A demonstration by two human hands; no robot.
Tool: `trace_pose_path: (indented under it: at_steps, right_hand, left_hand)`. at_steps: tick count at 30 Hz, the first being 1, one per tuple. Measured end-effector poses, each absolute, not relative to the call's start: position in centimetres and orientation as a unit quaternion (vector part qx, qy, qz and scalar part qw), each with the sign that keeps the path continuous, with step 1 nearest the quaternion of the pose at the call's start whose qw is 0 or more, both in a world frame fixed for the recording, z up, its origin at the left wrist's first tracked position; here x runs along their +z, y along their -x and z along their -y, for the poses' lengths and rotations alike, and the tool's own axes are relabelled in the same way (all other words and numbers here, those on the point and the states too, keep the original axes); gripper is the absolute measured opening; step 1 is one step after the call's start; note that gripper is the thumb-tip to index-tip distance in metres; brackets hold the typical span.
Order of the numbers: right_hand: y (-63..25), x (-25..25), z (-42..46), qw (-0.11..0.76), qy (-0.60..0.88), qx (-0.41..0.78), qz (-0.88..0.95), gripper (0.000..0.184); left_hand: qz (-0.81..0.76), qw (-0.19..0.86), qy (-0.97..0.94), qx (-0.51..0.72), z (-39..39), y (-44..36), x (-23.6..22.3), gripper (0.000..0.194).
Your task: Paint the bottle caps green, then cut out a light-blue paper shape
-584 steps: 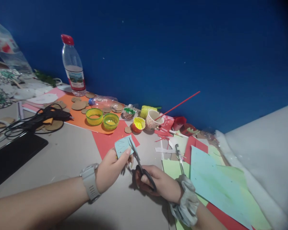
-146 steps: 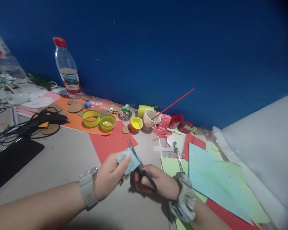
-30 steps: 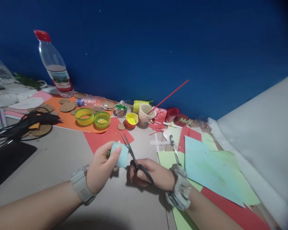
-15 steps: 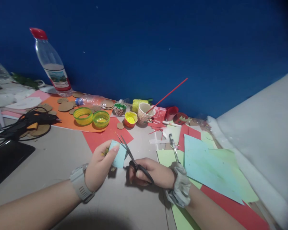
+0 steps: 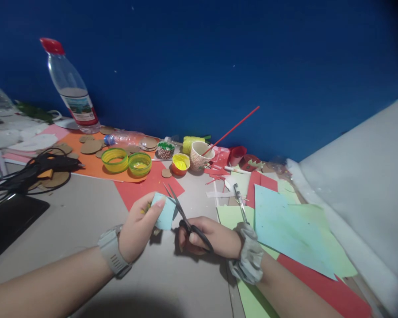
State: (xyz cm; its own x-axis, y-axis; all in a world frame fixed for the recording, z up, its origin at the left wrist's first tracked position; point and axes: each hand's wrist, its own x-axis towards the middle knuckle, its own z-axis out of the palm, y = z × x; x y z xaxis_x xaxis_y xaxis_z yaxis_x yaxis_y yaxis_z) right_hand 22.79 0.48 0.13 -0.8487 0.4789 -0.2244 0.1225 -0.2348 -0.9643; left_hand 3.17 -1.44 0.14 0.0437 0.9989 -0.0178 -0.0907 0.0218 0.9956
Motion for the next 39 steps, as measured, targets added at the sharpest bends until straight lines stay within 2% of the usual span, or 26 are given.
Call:
trace_pose_path:
  at_steps: [23, 26, 29, 34, 39]
  right_hand:
    - [-22.7, 0.1, -0.2, 0.141, 0.260, 0.744, 0.599, 0.056]
    - [-22.7, 0.2, -0.1, 0.162, 0.263, 0.740, 0.598, 0.057]
    - [-22.6, 0.3, 0.0, 0.180, 0.268, 0.731, 0.600, 0.056]
    - [-22.5, 0.2, 0.0, 0.185, 0.268, 0.734, 0.596, 0.054]
    - [-22.5, -0.2, 0.0, 0.191, 0.257, 0.749, 0.580, 0.054]
  left_hand:
    - [-0.448, 0.559, -0.467, 0.519, 1.5, -2.8, -0.3, 0.034]
    - [-0.391, 0.561, -0.514, 0.518, 1.7, -2.6, -0.1, 0.032]
    - [-0.354, 0.560, -0.588, 0.464, 1.9, -2.8, 0.4, 0.037]
    - [-0.429, 0.488, -0.640, 0.410, 1.7, -3.4, 1.0, 0.015]
    - [-0.431, 0.490, -0.619, 0.437, 1.6, -3.5, 0.9, 0.020]
